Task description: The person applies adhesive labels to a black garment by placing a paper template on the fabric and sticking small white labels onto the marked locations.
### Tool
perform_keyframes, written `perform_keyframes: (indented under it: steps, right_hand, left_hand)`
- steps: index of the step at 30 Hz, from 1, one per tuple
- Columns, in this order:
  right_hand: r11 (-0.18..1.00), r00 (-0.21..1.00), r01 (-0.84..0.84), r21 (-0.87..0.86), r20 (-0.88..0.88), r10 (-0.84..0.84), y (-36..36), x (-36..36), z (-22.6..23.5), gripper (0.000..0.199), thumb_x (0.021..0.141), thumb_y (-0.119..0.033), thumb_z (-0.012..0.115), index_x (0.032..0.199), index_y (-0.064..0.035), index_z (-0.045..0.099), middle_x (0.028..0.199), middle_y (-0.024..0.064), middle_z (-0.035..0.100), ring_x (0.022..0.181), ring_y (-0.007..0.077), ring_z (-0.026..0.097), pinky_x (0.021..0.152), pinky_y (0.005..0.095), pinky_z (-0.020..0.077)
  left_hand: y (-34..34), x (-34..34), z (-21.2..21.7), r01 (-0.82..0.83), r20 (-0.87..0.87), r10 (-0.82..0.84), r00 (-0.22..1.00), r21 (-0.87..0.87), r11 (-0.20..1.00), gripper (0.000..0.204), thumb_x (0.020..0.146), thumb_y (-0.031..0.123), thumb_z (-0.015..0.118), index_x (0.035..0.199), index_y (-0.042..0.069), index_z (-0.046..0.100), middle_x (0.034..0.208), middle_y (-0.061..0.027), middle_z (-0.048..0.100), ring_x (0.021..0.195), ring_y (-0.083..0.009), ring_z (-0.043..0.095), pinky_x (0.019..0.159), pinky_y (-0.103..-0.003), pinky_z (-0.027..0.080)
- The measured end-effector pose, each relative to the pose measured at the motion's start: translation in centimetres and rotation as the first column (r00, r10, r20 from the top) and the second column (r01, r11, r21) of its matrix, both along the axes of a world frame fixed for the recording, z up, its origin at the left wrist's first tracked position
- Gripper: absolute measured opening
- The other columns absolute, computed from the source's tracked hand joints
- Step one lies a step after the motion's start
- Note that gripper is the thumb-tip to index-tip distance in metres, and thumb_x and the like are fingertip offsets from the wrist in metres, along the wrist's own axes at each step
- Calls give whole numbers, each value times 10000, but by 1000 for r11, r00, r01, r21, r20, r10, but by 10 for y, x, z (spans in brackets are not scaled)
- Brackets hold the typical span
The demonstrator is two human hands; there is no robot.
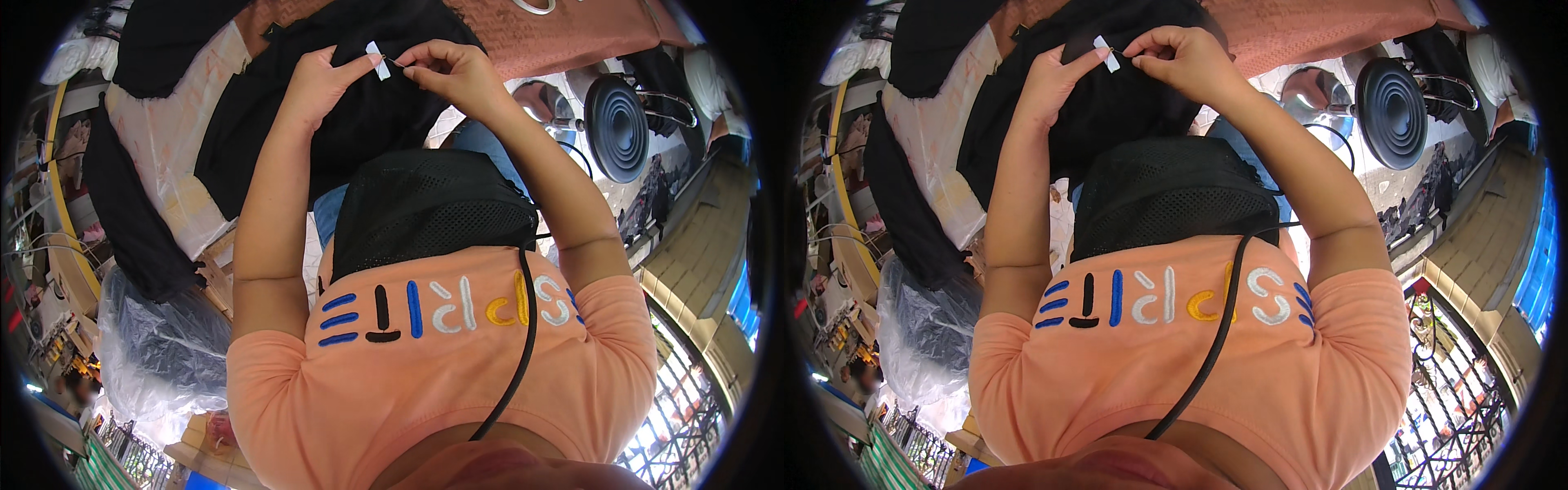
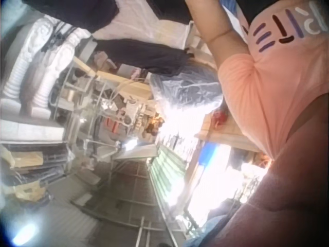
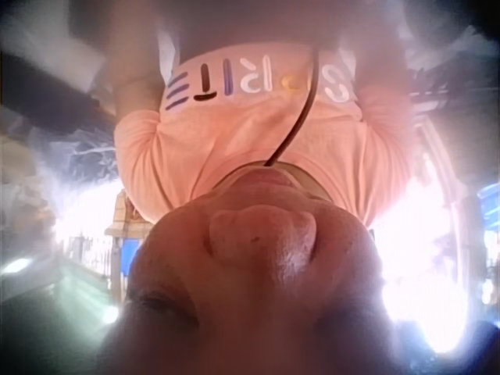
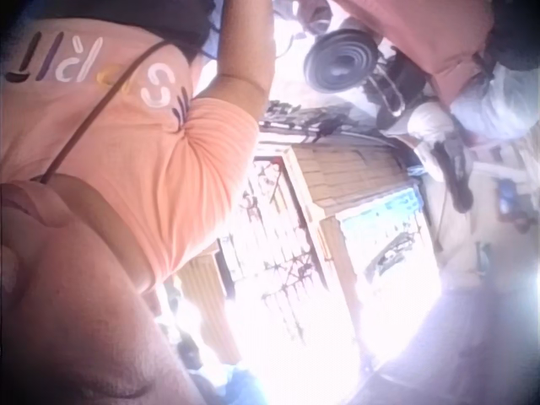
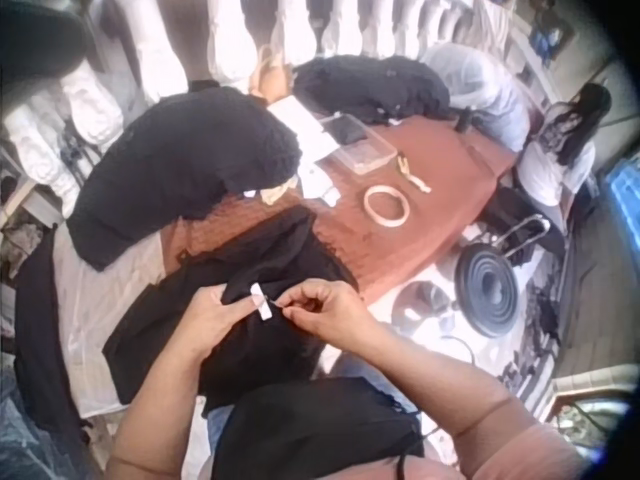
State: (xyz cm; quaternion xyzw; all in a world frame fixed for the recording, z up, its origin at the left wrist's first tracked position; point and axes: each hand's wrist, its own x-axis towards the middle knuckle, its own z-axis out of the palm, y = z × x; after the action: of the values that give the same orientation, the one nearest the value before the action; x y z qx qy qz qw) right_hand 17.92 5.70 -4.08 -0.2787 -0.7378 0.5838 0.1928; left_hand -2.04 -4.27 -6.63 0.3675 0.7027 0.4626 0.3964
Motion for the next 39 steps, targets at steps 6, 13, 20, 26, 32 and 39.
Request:
perform_keyframes:
  steps: [6, 13, 20, 26, 32, 39]
  right_hand:
    - [1000, 999, -8, 29, 35, 7, 1, -1, -3, 172, 853, -105, 665, 1015, -54, 693, 809, -34, 658, 710, 18, 567, 646, 175, 461]
    - [999, 999, 4, 43, 51, -6, 1, -2, -4, 167, 853, -103, 662, 1013, -73, 698, 804, -39, 656, 714, 15, 561, 653, 176, 457]
    - [998, 999, 11, 58, 51, -14, 0, -4, -2, 170, 844, -96, 656, 1007, -69, 700, 791, -34, 652, 715, 21, 563, 658, 185, 459]
    - [998, 998, 39, 53, 44, -41, -1, -4, -1, 182, 821, -107, 644, 985, -59, 705, 758, -4, 651, 706, 55, 590, 670, 207, 475]
    - [998, 999, 35, 60, 29, -36, -1, -4, -2, 189, 811, -117, 642, 980, -62, 707, 736, 2, 644, 697, 69, 598, 669, 217, 478]
    - [998, 998, 42, 56, 43, -44, -1, -3, -3, 188, 809, -117, 643, 978, -65, 708, 723, -6, 633, 681, 58, 580, 652, 214, 468]
  left_hand:
    - [0, 1, 1, -19, 28, 19, 999, -16, 1000, 281, 791, 247, 765, 937, 20, 686, 852, 3, 661, 761, -53, 590, 692, -199, 464]
    - [0, -3, 2, 52, 54, -50, 997, -42, 998, 978, 692, 459, 789, 1235, -252, 392, 1175, -367, 534, 1138, -329, 557, 952, -324, 432]
    - [1, -1, -4, -4, -13, 4, 1000, -17, 1000, 286, 798, 249, 758, 945, 15, 687, 862, -2, 663, 773, -55, 590, 708, -203, 464]
    - [0, 5, 14, 57, 78, -55, 995, -29, 998, 292, 797, 253, 758, 951, 15, 689, 861, -3, 663, 773, -56, 589, 710, -203, 463]
    - [0, 0, -1, -11, 1, 11, 1000, -8, 1000, 289, 798, 258, 757, 950, 21, 690, 858, -3, 664, 768, -57, 590, 707, -204, 464]
    - [-2, 8, 18, 34, 80, -34, 996, -5, 999, 285, 801, 257, 753, 946, 20, 688, 854, -6, 664, 764, -62, 594, 701, -207, 469]
